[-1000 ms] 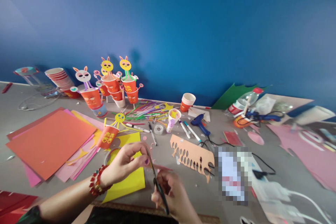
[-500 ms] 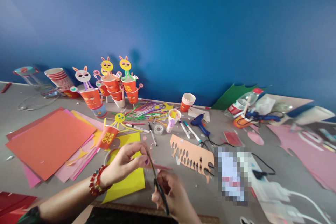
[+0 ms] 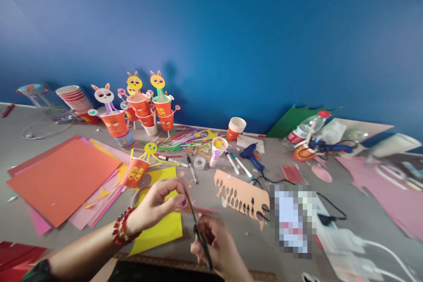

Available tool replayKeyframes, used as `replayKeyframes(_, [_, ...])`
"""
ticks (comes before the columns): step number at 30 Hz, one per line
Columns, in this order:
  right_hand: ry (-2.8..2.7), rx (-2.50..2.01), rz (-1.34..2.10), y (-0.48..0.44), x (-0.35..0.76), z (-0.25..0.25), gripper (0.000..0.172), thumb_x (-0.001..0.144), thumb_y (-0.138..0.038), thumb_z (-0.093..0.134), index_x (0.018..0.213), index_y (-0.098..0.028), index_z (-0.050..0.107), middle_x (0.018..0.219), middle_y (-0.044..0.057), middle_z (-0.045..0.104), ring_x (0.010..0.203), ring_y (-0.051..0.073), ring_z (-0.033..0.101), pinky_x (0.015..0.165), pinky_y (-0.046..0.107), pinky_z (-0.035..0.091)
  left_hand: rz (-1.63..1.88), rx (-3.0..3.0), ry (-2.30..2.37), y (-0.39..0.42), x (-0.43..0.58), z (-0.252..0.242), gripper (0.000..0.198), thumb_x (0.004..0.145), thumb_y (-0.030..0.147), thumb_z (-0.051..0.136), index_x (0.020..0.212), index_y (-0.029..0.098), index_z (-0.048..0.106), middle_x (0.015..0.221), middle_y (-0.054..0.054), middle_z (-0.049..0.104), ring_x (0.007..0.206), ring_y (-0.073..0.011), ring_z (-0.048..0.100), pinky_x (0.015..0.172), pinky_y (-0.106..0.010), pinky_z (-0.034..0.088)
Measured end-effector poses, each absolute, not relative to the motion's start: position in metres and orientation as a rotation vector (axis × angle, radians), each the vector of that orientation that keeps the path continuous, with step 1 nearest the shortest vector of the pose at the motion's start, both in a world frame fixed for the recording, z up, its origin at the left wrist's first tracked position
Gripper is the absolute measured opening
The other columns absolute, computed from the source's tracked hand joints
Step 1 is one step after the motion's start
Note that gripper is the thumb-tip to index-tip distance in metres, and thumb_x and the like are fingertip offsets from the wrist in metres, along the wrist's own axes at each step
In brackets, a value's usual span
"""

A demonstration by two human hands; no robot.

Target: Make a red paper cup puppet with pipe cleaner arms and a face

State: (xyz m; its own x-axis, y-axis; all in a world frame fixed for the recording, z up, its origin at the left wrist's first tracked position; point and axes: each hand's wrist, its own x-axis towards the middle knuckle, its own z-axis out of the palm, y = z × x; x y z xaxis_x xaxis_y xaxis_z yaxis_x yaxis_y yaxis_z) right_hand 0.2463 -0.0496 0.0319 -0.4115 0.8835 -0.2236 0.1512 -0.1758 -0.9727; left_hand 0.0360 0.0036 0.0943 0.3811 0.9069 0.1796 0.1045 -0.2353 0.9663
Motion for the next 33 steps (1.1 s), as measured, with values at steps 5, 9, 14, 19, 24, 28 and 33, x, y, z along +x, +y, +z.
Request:
replayKeyframes(5, [-1.521,-1.189,1.661,-0.050,0.246,0.034,0.051,0.072,-0.068,0.069,0.070,-0.022,0.047,0.053,-0.005,0.051,0.044,0.010,0.047,0.046,0.022,0.040,0.992,1.643,0.899,0.006,0.036,0.096,0.018,0.088,0.019,0.055,0.071,0.017,0.059,0.074,-0.003,0.066,0.072,-0.0162,0.060,0.072,-0.026,0.045])
replayKeyframes(9, [-1.499,-1.207,1.655,-0.051,0.247,0.032,0.050,0.071,-0.066,0.071,0.069,-0.023,0.045,0.053,-0.006,0.050,0.043,0.010,0.047,0.046,0.022,0.041,0.980,1.660,0.894,0.007,0.036,0.097,0.017,0.088,0.018,0.054,0.071,0.016,0.060,0.075,-0.003,0.067,0.073,-0.0164,0.062,0.071,-0.026,0.045])
replayKeyframes(14, [-1.476,-1.199,1.655,-0.050,0.250,0.021,0.049,0.072,-0.064,0.071,0.071,-0.023,0.045,0.057,-0.005,0.051,0.044,0.011,0.051,0.045,0.022,0.041,1.002,1.662,0.901,0.005,0.037,0.096,0.019,0.090,0.021,0.056,0.072,0.016,0.061,0.074,-0.004,0.068,0.071,-0.0154,0.061,0.069,-0.025,0.045])
replayKeyframes(19, [-1.511,-1.134,1.617,-0.045,0.247,0.028,0.056,0.076,-0.074,0.065,0.073,-0.021,0.048,0.058,-0.003,0.051,0.047,0.011,0.049,0.047,0.023,0.041,0.999,1.506,0.851,0.002,0.038,0.084,0.023,0.095,0.028,0.055,0.076,0.016,0.061,0.077,-0.006,0.069,0.072,-0.0177,0.065,0.069,-0.027,0.048])
replayKeyframes(24, [-1.563,-1.015,1.511,-0.039,0.243,0.027,0.057,0.084,-0.076,0.056,0.083,-0.019,0.055,0.063,0.000,0.057,0.054,0.013,0.049,0.053,0.025,0.040,1.001,1.448,0.810,-0.003,0.036,0.069,0.027,0.097,0.034,0.054,0.076,0.017,0.059,0.088,-0.009,0.071,0.083,-0.0205,0.067,0.078,-0.030,0.050])
replayKeyframes(28, [-1.441,-1.060,1.410,-0.036,0.237,0.015,0.052,0.085,-0.072,0.059,0.079,-0.020,0.055,0.069,0.000,0.054,0.063,0.016,0.053,0.058,0.026,0.044,0.899,1.577,0.784,-0.010,0.030,0.061,0.023,0.096,0.030,0.059,0.078,0.017,0.065,0.117,-0.012,0.069,0.112,-0.0239,0.064,0.101,-0.033,0.044])
replayKeyframes(33, [-1.442,-1.108,1.373,-0.034,0.229,0.014,0.049,0.088,-0.067,0.061,0.078,-0.019,0.055,0.069,0.000,0.053,0.066,0.016,0.052,0.061,0.025,0.044,0.748,1.614,0.906,-0.015,0.024,0.052,0.019,0.094,0.028,0.061,0.082,0.019,0.072,0.132,-0.012,0.064,0.134,-0.0265,0.051,0.110,-0.033,0.040])
